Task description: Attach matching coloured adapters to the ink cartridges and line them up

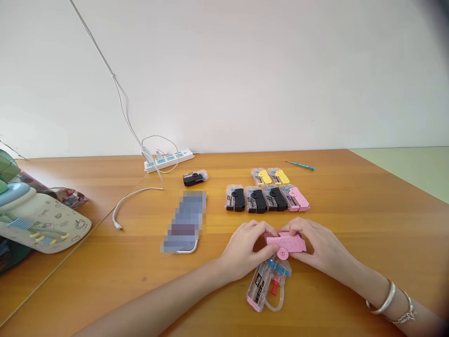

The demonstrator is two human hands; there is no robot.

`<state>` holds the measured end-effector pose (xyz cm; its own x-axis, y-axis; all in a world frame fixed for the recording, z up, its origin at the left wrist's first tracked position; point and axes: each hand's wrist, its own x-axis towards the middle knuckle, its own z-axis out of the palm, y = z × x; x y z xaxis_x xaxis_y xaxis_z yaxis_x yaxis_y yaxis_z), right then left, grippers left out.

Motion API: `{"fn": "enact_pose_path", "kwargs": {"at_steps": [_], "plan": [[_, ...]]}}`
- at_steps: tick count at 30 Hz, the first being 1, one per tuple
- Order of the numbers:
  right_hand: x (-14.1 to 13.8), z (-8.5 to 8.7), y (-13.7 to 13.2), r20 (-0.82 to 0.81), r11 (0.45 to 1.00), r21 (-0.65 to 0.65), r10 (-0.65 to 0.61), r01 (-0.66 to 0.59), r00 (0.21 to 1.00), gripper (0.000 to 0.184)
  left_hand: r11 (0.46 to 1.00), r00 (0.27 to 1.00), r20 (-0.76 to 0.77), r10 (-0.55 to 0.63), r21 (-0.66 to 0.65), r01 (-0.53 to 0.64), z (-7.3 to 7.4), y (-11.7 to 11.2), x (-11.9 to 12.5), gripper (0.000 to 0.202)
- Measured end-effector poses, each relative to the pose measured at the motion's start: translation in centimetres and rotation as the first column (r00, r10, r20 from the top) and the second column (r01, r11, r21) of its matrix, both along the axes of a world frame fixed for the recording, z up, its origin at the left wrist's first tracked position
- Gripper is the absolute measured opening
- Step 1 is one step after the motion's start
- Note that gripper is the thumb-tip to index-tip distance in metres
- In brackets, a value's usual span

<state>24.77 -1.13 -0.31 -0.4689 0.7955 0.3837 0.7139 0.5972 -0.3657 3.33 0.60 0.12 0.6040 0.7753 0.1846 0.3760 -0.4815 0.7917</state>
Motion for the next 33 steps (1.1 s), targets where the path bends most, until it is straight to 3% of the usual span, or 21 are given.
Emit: {"fn": "enact_pose_path", "kwargs": {"at_steps": [3, 8, 11, 15, 19, 28, 33], "plan": [[0.1, 0.2, 0.0, -0.005, 0.995, 0.096, 0.014, -0.013, 1.0, 0.013, 0.999, 0.997, -0.064, -0.034, 0.032, 0.036, -0.1, 0.1, 0.2, 0.018], [0.1, 0.1, 0.0, -0.109, 0.956, 0.258, -0.116, 0.141, 0.987, 0.013, 0.999, 0.999, -0.046, 0.005, 0.043, -0.003, -0.5, 0.3, 0.3, 0.021], [-0.2, 0.2, -0.1, -0.119, 0.926, 0.34, -0.13, 0.163, 0.984, 0.017, 0.999, 1.0, -0.005, 0.026, 0.03, -0.026, -0.5, 0.4, 0.2, 0.024], [-0.9, 0.5, -0.2, 0.003, 0.893, 0.43, -0.146, 0.131, 0.989, 0.006, 0.997, 0.993, 0.104, 0.05, -0.057, -0.044, -0.5, 0.4, 0.2, 0.024], [-2.0, 0.9, -0.3, 0.195, 0.882, 0.461, -0.209, 0.098, 0.958, 0.02, 0.985, 0.975, 0.157, 0.157, -0.099, -0.143, -0.5, 0.5, 0.1, 0.03], [-4.8, 2.4, 0.8, 0.343, 0.802, 0.597, -0.241, -0.013, 0.908, 0.035, 0.965, 0.942, 0.215, 0.258, -0.106, -0.24, -0.7, 0.7, 0.0, 0.037], [-4.5, 3.3, 1.6, 0.485, 0.814, 0.561, -0.178, -0.148, 0.856, 0.039, 0.969, 0.95, 0.191, 0.246, -0.082, -0.234, -1.0, 0.9, 0.0, 0.036]]}}
